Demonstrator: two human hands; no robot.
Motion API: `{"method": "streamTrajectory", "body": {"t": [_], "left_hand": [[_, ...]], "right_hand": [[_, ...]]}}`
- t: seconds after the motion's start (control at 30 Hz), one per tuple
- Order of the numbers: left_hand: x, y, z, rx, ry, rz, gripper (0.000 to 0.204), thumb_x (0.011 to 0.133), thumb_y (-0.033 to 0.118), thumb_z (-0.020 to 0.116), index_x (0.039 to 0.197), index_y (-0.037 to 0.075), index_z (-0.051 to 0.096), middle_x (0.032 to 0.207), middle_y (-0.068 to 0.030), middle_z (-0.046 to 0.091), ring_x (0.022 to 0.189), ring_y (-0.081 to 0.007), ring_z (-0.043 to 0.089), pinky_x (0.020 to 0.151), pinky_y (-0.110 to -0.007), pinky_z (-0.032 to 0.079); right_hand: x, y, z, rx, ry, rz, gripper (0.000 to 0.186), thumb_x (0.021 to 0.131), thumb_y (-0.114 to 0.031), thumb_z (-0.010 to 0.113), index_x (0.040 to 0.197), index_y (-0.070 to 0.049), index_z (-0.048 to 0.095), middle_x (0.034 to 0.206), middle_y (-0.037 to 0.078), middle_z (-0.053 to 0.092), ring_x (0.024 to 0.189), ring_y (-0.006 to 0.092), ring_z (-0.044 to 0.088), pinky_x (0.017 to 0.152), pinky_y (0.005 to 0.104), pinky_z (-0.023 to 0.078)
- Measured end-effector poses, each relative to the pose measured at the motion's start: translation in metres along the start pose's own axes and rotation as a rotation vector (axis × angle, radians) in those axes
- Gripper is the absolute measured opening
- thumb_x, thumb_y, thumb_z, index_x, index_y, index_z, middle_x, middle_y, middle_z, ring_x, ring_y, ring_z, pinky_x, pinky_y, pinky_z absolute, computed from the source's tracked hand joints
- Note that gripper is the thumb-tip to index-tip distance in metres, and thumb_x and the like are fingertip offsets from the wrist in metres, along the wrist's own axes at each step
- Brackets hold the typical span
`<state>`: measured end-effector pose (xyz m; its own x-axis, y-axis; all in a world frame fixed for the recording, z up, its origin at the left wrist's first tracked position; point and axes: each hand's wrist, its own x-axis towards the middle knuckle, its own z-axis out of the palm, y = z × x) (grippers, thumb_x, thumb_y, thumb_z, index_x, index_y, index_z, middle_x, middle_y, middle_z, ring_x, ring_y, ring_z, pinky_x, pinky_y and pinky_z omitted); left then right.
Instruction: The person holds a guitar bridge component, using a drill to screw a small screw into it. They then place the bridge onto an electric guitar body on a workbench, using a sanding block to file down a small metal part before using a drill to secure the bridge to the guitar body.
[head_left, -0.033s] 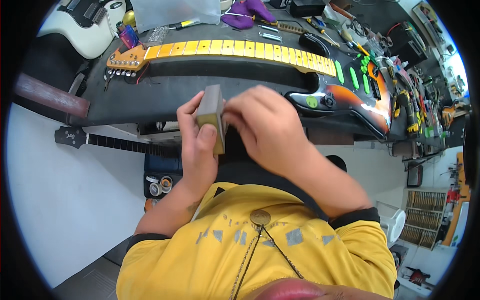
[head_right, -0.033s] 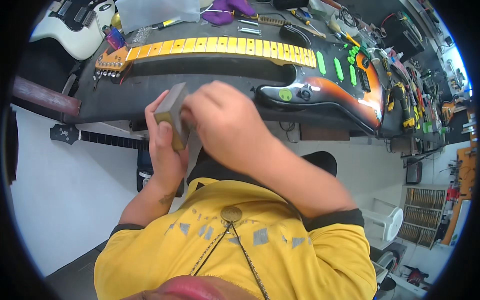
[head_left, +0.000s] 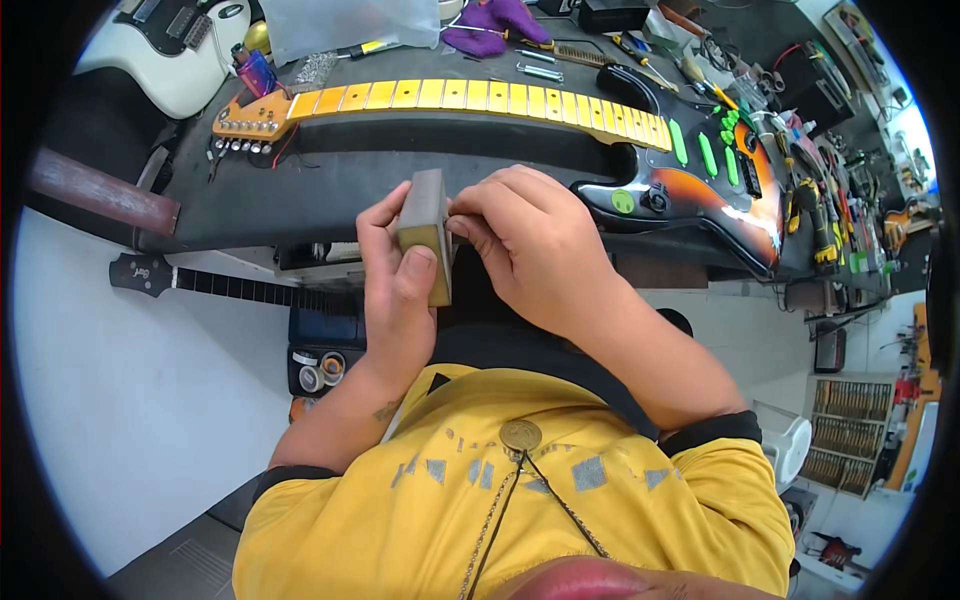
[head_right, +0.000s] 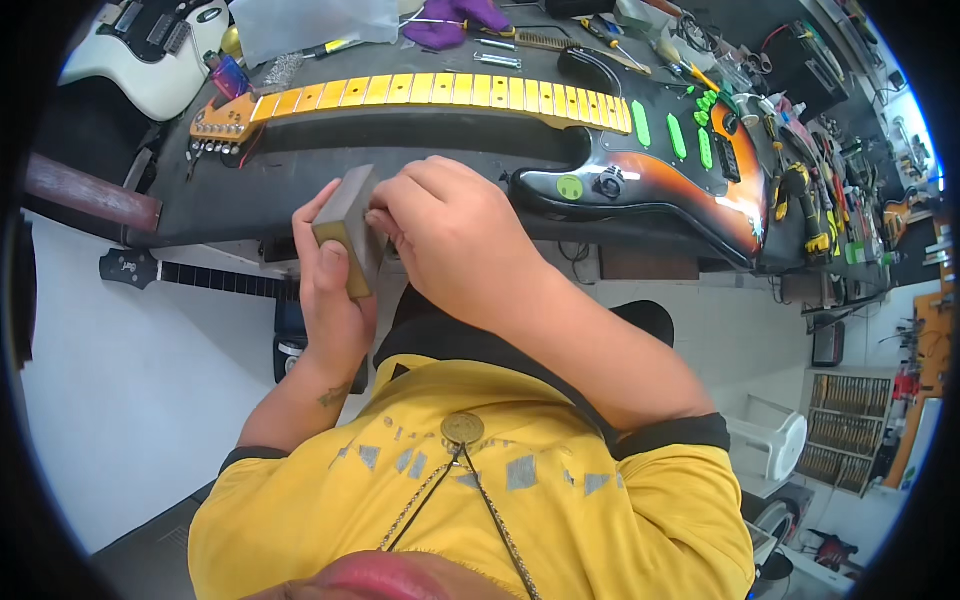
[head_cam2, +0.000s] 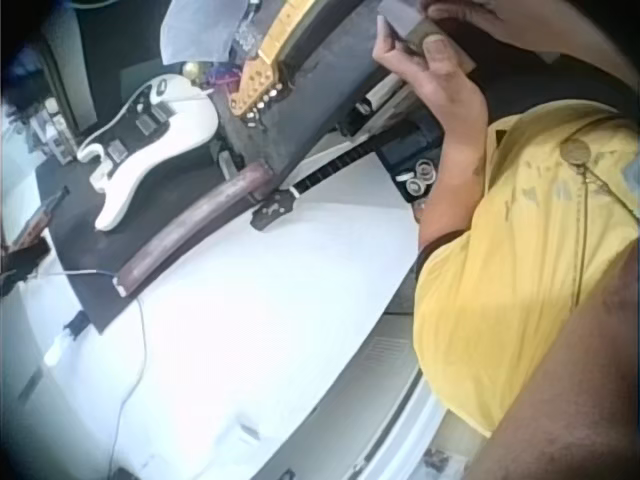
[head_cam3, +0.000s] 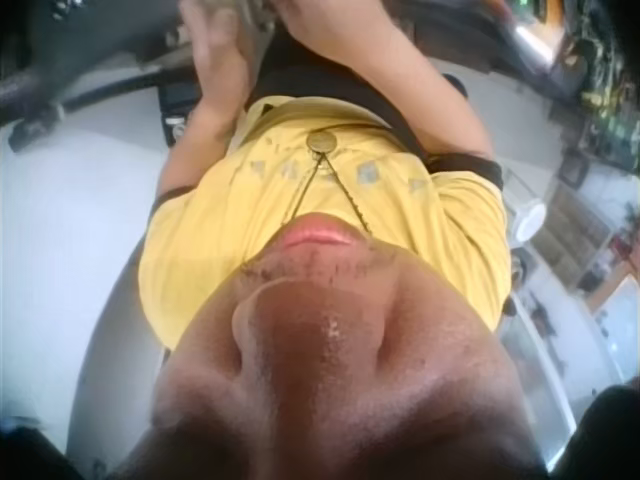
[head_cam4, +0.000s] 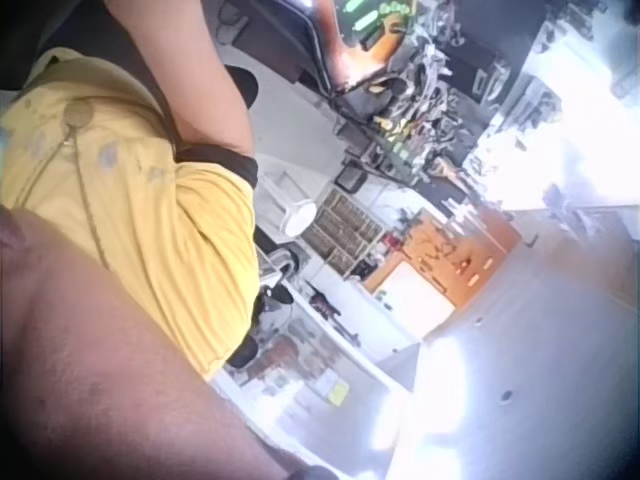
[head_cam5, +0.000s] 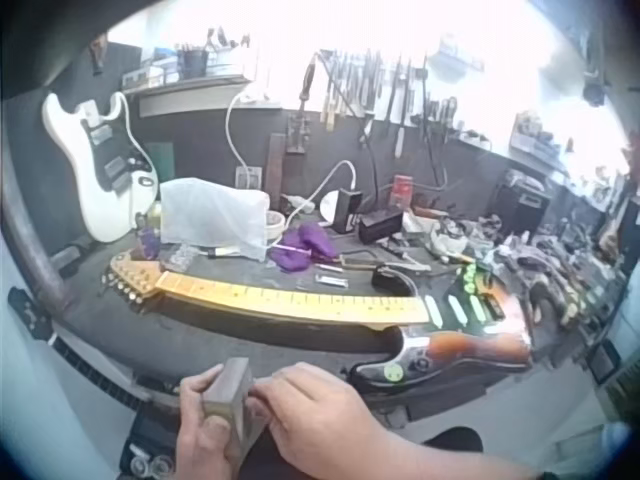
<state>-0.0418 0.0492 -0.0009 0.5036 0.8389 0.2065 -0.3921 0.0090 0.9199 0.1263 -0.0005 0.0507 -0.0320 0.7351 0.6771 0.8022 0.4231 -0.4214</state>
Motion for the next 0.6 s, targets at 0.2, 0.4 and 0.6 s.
{"method": "streamTrajectory", "body": {"t": [0.2, 0.4, 0.6], "left_hand": [[-0.003, -0.001, 0.000, -0.094, -0.014, -0.017, 0.076, 0.105, 0.059, 0.057, 0.158, 0.009, 0.036, 0.151, -0.0132, 0.049, 0.143, -0.0252, 0.048, 0.121, -0.043, 0.038], [-0.007, -0.004, 0.003, -0.269, -0.001, -0.140, 0.075, 0.106, 0.060, 0.054, 0.160, 0.010, 0.038, 0.157, -0.0125, 0.047, 0.147, -0.0276, 0.046, 0.124, -0.048, 0.036], [-0.008, -0.017, -0.002, -0.369, -0.024, -0.133, 0.073, 0.109, 0.062, 0.049, 0.162, 0.013, 0.038, 0.159, -0.0108, 0.047, 0.150, -0.0282, 0.045, 0.124, -0.052, 0.037]], "right_hand": [[-0.003, -0.006, 0.002, 0.191, -0.034, 0.152, 0.012, 0.091, -0.006, 0.080, 0.094, 0.001, 0.070, 0.083, 0.015, 0.067, 0.076, 0.0373, 0.066, 0.069, 0.0420, 0.053], [-0.001, -0.013, 0.007, 0.287, 0.012, 0.277, 0.012, 0.094, -0.012, 0.077, 0.091, -0.001, 0.071, 0.084, 0.016, 0.070, 0.077, 0.0386, 0.068, 0.069, 0.0440, 0.055], [-0.006, -0.013, 0.015, 0.265, 0.064, 0.176, 0.013, 0.098, -0.012, 0.073, 0.092, -0.001, 0.070, 0.079, 0.016, 0.064, 0.070, 0.0349, 0.063, 0.064, 0.0403, 0.051]]}}
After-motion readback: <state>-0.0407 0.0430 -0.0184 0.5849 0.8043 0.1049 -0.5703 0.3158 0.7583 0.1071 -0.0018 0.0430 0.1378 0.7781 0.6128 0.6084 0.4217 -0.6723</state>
